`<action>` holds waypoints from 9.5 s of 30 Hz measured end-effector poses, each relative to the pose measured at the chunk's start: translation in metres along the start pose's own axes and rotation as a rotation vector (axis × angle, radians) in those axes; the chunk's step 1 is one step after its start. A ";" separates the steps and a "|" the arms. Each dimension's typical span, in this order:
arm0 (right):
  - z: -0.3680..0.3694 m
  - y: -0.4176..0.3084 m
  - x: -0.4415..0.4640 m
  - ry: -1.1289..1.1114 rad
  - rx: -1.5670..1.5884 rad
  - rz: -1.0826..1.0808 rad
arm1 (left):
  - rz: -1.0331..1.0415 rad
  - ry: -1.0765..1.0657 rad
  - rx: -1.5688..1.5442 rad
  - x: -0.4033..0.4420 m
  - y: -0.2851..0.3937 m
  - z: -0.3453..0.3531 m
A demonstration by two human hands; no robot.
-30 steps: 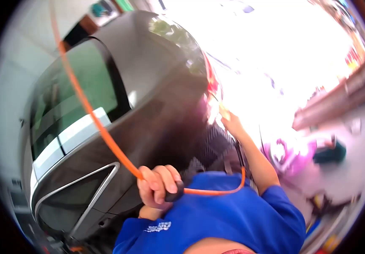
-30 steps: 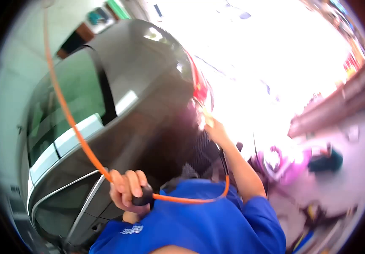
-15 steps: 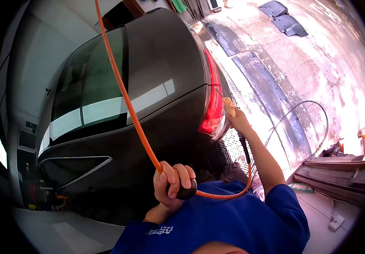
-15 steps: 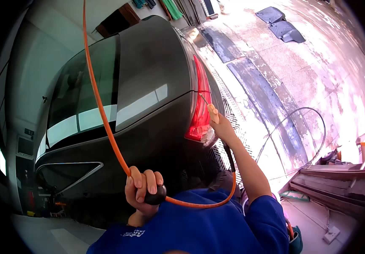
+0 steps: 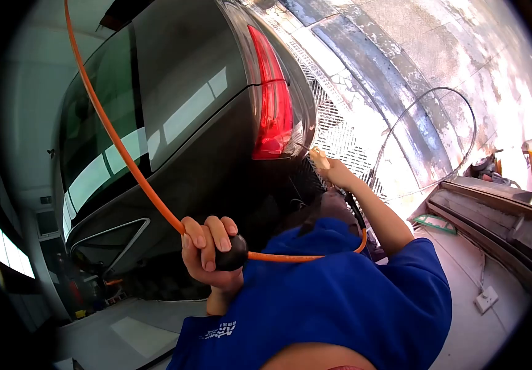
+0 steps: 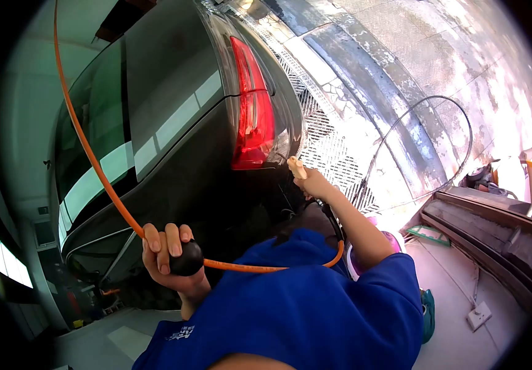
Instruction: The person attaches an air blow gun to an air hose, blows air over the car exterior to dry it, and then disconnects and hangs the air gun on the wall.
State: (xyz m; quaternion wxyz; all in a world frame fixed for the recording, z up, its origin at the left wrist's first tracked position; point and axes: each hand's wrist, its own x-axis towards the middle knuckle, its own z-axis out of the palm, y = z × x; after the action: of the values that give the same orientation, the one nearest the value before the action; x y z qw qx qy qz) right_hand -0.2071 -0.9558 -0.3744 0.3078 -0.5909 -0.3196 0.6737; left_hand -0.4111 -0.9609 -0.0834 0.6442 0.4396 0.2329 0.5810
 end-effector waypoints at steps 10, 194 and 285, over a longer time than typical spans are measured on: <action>-0.045 -0.051 0.103 0.230 0.189 -0.228 | 0.028 0.044 0.066 0.003 -0.010 0.012; -0.308 -0.593 0.843 -1.060 0.508 0.231 | 0.230 0.300 0.272 0.858 -0.336 0.110; -0.138 -0.995 1.325 -1.017 -0.847 -0.083 | 0.636 0.449 0.020 1.429 -0.248 -0.302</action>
State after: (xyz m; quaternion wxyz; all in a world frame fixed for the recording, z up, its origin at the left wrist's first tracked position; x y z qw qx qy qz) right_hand -0.1820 0.7070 -0.3911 -0.1147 -0.2563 -0.6850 0.6722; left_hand -0.2119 0.5056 -0.1428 0.3608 0.3580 0.2258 0.8311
